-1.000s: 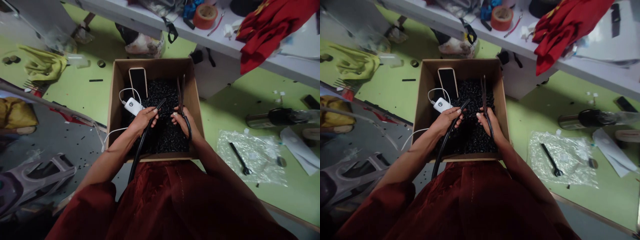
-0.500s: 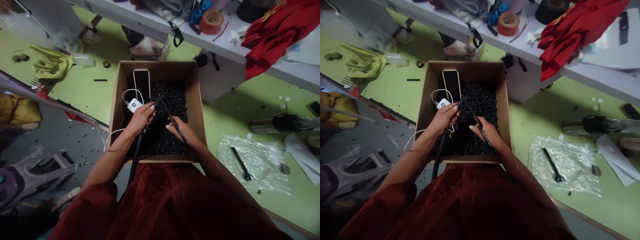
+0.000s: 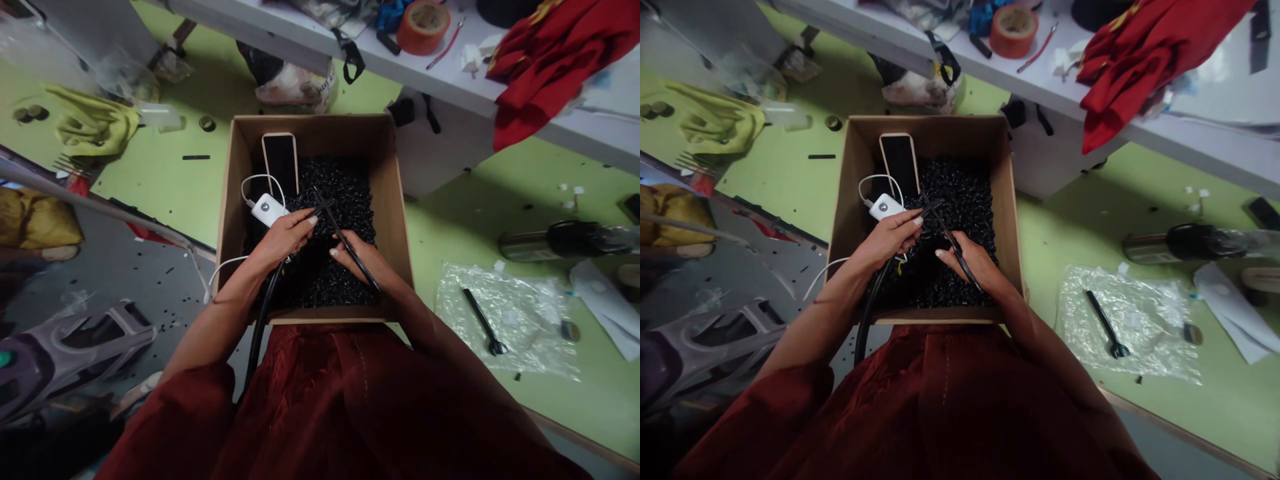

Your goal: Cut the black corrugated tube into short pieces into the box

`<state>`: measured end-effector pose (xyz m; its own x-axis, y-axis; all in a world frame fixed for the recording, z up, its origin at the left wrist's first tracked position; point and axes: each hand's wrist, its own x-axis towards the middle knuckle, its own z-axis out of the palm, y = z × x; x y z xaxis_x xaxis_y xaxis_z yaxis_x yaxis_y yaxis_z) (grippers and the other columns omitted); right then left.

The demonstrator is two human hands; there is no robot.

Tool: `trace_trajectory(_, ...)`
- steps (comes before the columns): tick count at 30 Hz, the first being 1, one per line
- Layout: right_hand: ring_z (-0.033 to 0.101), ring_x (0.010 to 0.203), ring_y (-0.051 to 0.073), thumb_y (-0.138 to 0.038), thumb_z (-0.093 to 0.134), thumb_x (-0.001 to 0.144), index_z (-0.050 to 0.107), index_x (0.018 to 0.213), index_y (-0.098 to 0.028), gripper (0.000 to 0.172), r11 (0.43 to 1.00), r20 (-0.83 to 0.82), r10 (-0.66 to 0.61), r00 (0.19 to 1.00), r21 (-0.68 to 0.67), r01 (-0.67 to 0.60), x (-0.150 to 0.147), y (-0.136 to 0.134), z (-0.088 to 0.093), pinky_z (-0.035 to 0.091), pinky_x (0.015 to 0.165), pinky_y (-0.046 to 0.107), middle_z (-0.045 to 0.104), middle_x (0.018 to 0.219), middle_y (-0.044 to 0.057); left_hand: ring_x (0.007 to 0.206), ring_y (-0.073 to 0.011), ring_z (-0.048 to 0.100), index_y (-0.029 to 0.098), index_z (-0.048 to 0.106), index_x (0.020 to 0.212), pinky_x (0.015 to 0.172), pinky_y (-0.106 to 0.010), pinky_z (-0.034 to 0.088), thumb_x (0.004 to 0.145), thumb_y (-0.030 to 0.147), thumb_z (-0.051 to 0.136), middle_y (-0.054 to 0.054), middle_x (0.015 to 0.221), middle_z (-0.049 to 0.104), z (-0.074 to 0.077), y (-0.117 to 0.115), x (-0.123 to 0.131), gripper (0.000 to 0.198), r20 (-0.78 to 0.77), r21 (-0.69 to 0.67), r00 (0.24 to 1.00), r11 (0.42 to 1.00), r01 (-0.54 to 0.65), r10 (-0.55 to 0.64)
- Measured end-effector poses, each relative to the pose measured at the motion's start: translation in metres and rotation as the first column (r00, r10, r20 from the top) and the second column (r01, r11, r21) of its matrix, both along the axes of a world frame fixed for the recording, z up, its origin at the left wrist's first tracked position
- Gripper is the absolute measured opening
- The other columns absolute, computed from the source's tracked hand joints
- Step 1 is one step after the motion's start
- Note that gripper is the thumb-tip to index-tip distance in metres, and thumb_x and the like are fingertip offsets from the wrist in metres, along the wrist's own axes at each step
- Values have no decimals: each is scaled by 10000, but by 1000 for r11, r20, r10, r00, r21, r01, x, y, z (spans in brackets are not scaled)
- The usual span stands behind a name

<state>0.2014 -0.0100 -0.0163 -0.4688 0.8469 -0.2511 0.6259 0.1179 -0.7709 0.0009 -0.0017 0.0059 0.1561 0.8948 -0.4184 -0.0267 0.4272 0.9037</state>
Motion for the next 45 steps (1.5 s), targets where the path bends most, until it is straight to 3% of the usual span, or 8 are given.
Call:
trace_trajectory(4, 628, 850, 227, -431, 453, 878, 535, 1109, -202, 335, 999, 43, -24, 999, 41, 22, 0, 0, 0, 453, 738, 324, 669, 983, 81, 420, -17, 349, 146, 625, 1112, 380, -178, 210, 898, 213, 512, 42, 627, 444, 1, 0, 1, 251, -9, -18, 1000, 1000, -5, 4)
trace_trajectory(8, 610, 737, 198, -298, 463, 844, 542, 1049, -211, 236, 997, 103, -50, 993, 59, 44, -1, -1, -4, 435, 694, 289, 655, 833, 39, 412, -18, 346, 143, 618, 1136, 380, -182, 209, 897, 193, 511, 39, 624, 456, -1, 1, 1, 266, -15, -44, 1000, 999, -20, 20)
trace_trajectory(13, 596, 712, 194, -191, 423, 800, 545, 1031, -220, 262, 996, 144, -47, 989, 81, 36, -1, -2, -7, 415, 671, 273, 643, 803, 36, 413, -20, 363, 143, 627, 1122, 382, -183, 211, 888, 186, 529, 34, 618, 468, -6, 1, 2, 258, -24, -78, 999, 996, -40, 39)
trace_trajectory(29, 582, 605, 179, -210, 426, 802, 561, 991, -228, 234, 994, 272, -24, 962, 113, -7, -1, -2, -18, 392, 616, 248, 626, 678, 12, 397, -10, 359, 132, 616, 934, 378, -178, 219, 907, 183, 508, 35, 622, 460, -16, 5, 1, 122, -77, -115, 997, 993, -25, 17)
trace_trajectory(34, 620, 647, 198, -196, 426, 798, 577, 977, -213, 235, 993, 268, -29, 963, 122, -4, -1, -1, -19, 408, 634, 256, 661, 733, 41, 381, -13, 352, 134, 609, 993, 370, -179, 212, 897, 177, 527, 42, 604, 462, -18, 5, 2, 134, -80, -139, 996, 989, -48, 37)
trace_trajectory(41, 651, 737, 212, -222, 447, 797, 589, 962, -229, 217, 981, 187, -148, 971, 150, 120, -4, 0, -18, 450, 705, 285, 682, 814, 41, 381, -26, 357, 122, 599, 1016, 354, -169, 221, 865, 187, 550, 42, 593, 474, -17, 3, 6, 171, -33, -154, 998, 987, -49, 45)
trace_trajectory(45, 636, 708, 201, -273, 494, 790, 585, 957, -232, 195, 968, 109, -242, 964, 93, 233, -5, 1, -11, 460, 688, 291, 653, 757, 18, 401, -35, 373, 112, 592, 967, 353, -165, 217, 827, 123, 495, 20, 625, 501, -11, 4, 5, 170, 100, -207, 994, 978, -29, 51)
